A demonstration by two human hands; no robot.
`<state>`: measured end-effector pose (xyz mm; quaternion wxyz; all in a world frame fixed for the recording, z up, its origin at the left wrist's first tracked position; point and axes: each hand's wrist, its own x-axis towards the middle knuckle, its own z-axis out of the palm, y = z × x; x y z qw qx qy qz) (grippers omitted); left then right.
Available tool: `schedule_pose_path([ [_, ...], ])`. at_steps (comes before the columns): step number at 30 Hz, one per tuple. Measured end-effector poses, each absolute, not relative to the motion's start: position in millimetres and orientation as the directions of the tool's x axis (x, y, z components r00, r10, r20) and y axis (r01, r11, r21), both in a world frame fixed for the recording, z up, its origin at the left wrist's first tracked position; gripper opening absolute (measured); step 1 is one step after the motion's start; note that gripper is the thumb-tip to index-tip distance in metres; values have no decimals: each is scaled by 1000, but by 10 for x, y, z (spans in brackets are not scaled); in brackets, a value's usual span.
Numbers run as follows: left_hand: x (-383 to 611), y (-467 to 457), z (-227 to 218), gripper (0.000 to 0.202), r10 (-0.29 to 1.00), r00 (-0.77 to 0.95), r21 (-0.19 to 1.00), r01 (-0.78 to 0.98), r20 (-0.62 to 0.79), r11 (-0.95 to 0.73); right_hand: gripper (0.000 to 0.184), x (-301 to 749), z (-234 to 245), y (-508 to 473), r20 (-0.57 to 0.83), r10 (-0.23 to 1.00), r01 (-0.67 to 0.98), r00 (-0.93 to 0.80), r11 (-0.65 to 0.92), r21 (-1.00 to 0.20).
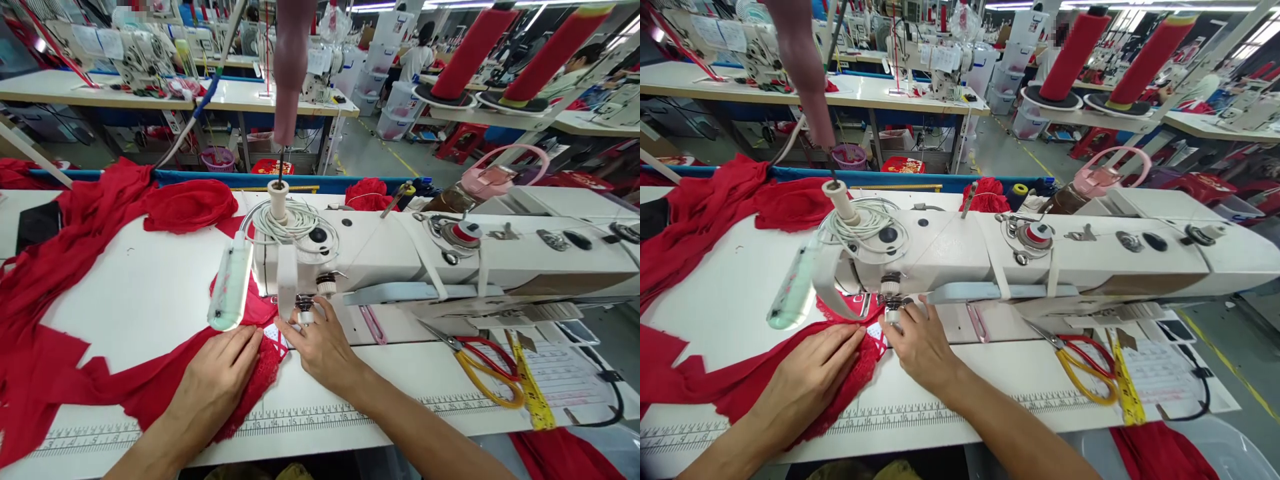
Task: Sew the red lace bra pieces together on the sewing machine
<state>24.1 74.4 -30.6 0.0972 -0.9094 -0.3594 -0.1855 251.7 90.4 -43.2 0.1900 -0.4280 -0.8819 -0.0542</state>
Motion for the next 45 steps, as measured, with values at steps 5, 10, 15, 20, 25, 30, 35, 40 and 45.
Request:
schedule_pose_path([
  [5,122,664,-366,34,615,664,-6,682,424,-732,59,2525,-437,898,368,740,777,-563,626,-68],
  [10,172,687,-313,31,678,628,42,721,383,-691,60,2506,-434,882,374,742,782,-556,620,-68],
  [15,151,783,-255,33,632,685,-16,683,362,-730,61,2485,-435,845,370,749,788,-550,612,-67],
  [20,171,814,-202,31,584,720,-79,653,376,-754,63,2483,-427,833,360,750,788,-556,613,-61],
  [25,204,758,-230,34,596,714,-101,668,368,-737,63,2490,-424,839,358,748,783,-559,618,-68],
  [30,216,780,-239,28,659,680,4,694,322,-720,62,2491,-447,837,370,751,785,-547,614,-86],
  [35,304,793,-225,31,710,648,19,735,278,-678,63,2502,-459,836,388,749,791,-537,607,-75],
  [40,368,771,-244,29,708,640,-50,752,298,-658,66,2512,-445,840,366,765,789,-531,603,-115],
  [45,396,772,-251,33,713,639,-76,757,287,-648,68,2515,-466,860,378,767,789,-518,599,-134],
])
